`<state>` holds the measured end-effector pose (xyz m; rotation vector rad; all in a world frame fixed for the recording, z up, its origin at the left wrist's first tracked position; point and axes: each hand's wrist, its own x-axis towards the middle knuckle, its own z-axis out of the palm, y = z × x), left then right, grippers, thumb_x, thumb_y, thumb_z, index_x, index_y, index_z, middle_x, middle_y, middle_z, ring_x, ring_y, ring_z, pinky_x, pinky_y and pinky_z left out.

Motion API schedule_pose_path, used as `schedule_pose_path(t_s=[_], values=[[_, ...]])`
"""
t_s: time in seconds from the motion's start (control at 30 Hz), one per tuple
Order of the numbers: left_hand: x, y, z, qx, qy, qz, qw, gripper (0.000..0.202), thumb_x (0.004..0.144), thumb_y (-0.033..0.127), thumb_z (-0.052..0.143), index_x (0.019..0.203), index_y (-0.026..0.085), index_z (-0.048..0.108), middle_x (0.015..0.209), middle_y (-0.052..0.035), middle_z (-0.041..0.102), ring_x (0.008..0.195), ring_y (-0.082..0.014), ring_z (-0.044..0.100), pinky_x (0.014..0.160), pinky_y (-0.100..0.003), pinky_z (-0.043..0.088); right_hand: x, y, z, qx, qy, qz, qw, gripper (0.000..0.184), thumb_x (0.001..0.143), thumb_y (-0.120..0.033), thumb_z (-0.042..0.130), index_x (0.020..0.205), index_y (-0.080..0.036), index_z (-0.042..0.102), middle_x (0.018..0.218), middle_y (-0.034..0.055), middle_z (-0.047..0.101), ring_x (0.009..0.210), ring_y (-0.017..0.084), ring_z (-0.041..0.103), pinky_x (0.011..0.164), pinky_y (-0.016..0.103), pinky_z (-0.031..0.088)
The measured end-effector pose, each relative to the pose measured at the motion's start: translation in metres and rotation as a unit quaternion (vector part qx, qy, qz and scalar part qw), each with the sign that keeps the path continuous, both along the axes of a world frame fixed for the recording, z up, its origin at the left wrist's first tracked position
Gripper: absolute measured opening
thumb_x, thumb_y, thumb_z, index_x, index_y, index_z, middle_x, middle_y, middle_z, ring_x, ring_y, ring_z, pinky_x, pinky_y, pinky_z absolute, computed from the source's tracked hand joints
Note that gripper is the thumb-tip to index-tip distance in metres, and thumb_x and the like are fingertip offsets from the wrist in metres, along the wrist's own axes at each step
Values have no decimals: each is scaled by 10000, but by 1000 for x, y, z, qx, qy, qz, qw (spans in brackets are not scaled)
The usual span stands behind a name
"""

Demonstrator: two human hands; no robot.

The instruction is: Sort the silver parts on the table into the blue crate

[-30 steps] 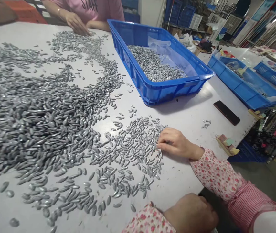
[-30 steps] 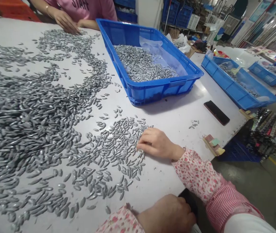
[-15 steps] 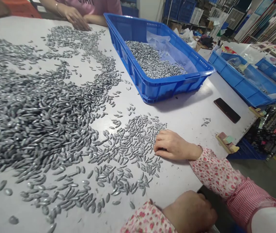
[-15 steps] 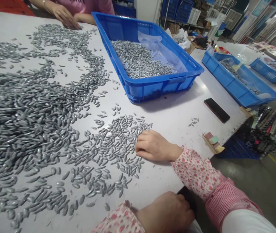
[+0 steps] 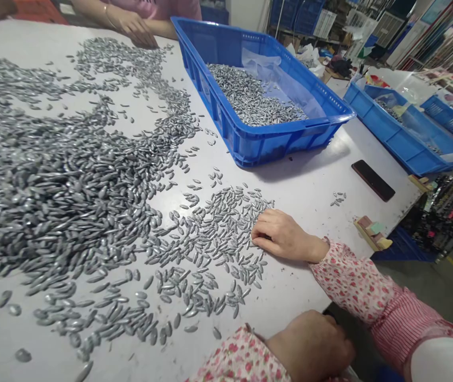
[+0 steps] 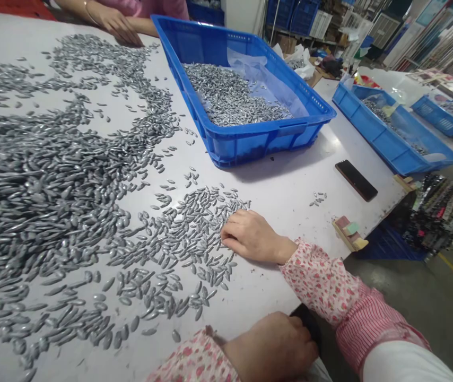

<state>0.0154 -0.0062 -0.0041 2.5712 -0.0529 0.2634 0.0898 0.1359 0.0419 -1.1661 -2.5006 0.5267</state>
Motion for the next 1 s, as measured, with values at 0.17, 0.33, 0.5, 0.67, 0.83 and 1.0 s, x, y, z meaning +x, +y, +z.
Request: schedule_pose_path(t_s=[0.17,0.33,0.5,0.67,0.83,1.0], values=[[-1,-2,-3,12,-20,18,1000,116,849,199,649,750,173,594,690,-2,647,583,-170,589,370,-286,222,6,2,3,24,73,-16,997,177,967,-219,531,812,-163,595,806,39,623,794,173,490,778,314,384],[-4,0,0,18,-44,26,998,137,836,200,671,723,170,600,698,3,652,597,-162,604,375,-285,254,-3,-7,9,-19,73,170,983,188,971,-311,565,882,-161,633,836,39,620,827,166,493,811,311,394],[-5,4,7,29,-65,30,997,143,822,145,646,685,165,613,674,-8,640,589,-170,603,386,-289,317,-27,-31,7,-1,-9,291,957,214,998,-357,517,1027,-186,643,980,43,623,914,180,474,808,321,359],[-3,3,7,7,-50,17,999,136,840,137,604,715,165,646,712,-21,669,633,-177,624,438,-300,384,-28,-33,6,46,-78,215,973,208,1004,-206,464,869,-172,618,917,48,606,869,183,445,757,330,309],[-2,4,7,2,-25,11,1000,116,840,154,613,738,177,665,713,-11,671,652,-167,627,417,-298,350,-28,-31,7,13,-39,193,980,178,1001,-259,486,943,-168,628,973,60,614,915,192,457,814,335,331],[-3,5,7,7,-62,3,998,148,838,142,621,695,170,651,714,-17,674,677,-167,634,506,-309,432,-39,-40,3,30,-61,198,978,165,997,-253,505,939,-171,637,952,54,624,917,195,467,793,334,327]])
